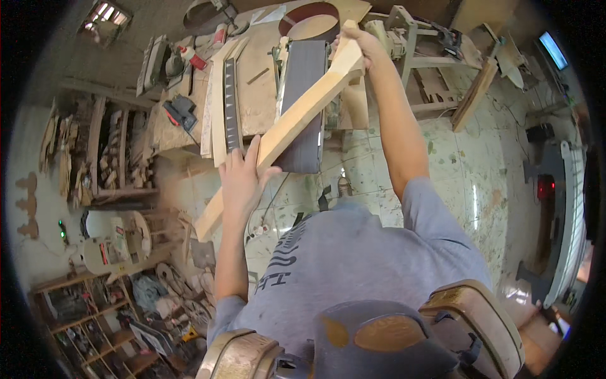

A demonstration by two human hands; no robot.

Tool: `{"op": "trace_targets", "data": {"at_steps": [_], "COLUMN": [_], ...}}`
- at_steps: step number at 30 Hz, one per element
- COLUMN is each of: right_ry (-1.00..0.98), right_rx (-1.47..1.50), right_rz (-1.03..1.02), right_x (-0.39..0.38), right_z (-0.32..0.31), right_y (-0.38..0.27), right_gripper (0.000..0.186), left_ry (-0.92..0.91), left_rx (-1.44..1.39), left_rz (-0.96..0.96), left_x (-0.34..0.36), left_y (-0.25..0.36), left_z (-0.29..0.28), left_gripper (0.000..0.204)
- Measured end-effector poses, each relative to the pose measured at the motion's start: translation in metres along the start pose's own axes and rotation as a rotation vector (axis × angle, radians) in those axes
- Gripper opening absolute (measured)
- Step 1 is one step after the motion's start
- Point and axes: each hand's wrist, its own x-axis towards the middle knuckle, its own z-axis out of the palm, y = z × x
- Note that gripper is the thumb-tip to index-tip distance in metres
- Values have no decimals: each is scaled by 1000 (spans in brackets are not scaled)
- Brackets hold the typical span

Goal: The person is sanding a wooden guitar neck on a belt sander, moving the wood against the belt to shape the edges and turning it over to check the surface.

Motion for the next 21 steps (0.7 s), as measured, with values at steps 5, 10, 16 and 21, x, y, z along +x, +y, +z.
{"op": "trace_targets", "data": {"at_steps": [5,10,16,21], "right_ry": [-46,-255,-36,91], "right_rx": [73,147,-197,-517], "right_rz": [100,129,23,-51], "right_x": [34,104,91,118], "right_z": [-19,-83,-48,-79], "right_y": [-13,2,-4,-5], "right_gripper": [27,40,45,40], "left_ry": [29,65,104,135], "left_rx": [-148,-305,-247,-350], "left_rz": [-90,-65,-133,-194], "left_x": [28,51,61,61], "left_y": [7,5,21,24], "left_z": [21,30,48,56], "left_gripper": [79,73,67,66]}}
